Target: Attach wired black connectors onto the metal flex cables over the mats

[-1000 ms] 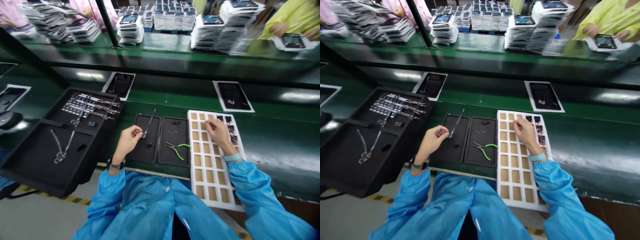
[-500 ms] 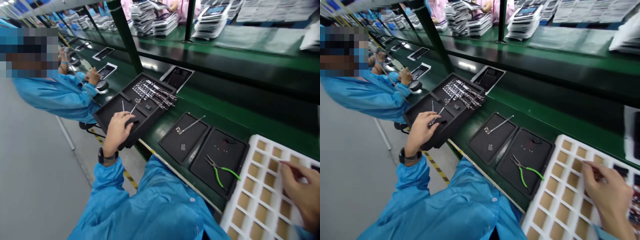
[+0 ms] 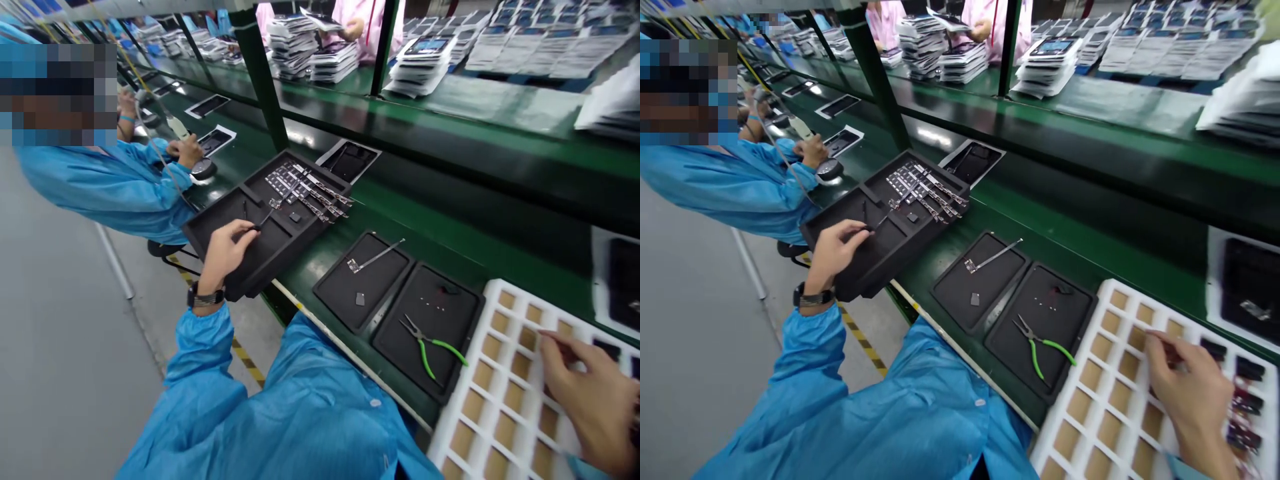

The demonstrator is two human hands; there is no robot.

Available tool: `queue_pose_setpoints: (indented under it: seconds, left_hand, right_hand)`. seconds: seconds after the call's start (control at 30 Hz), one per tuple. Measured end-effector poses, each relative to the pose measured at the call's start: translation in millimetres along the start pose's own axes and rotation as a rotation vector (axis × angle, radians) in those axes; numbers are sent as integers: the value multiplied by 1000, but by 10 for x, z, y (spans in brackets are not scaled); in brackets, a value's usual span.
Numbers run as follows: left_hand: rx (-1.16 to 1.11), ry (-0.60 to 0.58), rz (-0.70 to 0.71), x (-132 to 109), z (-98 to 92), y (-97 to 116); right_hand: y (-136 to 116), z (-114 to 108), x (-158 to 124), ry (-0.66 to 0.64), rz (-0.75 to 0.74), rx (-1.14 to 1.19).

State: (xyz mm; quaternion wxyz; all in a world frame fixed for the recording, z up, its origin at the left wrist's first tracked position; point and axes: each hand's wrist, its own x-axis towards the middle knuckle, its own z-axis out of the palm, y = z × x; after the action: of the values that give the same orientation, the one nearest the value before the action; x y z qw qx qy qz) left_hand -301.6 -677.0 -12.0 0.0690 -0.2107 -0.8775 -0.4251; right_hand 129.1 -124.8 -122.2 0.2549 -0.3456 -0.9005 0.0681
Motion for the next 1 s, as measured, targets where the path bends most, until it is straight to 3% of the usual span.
queue_pose_setpoints:
  seconds: [0.1, 0.17, 0.23, 0.37, 0.5, 0.6, 0.7, 0.83, 1.0]
  left_hand:
    - [-217, 250, -16, -149, 22, 170]
    - [-277, 273, 18, -281, 134, 338]
    - [-277, 142, 79, -420, 314, 513]
    - [-235, -269, 245, -691, 837, 734]
    - [-262, -574, 349, -939, 1456, 734]
    - [-188, -719, 430, -1063, 1757, 689]
    - [-165, -752, 459, -1114, 1808, 676]
    - [-246, -684, 427, -1129, 1668, 681]
    - [-181, -363, 306, -1084, 1446, 602]
  right_hand:
    - [-43, -6, 2, 27, 21, 32]
    - [-43, 8, 0, 36, 25, 49]
    - [-38, 19, -4, 35, 29, 57]
    - [-40, 22, -8, 31, 24, 46]
    - [-74, -2, -4, 41, -19, 68]
    - [-116, -34, -5, 29, -12, 97]
    - [-135, -46, -15, 5, 1, 98]
    - [-146, -33, -12, -8, 23, 98]
    - [-187, -272, 34, -25, 67, 78]
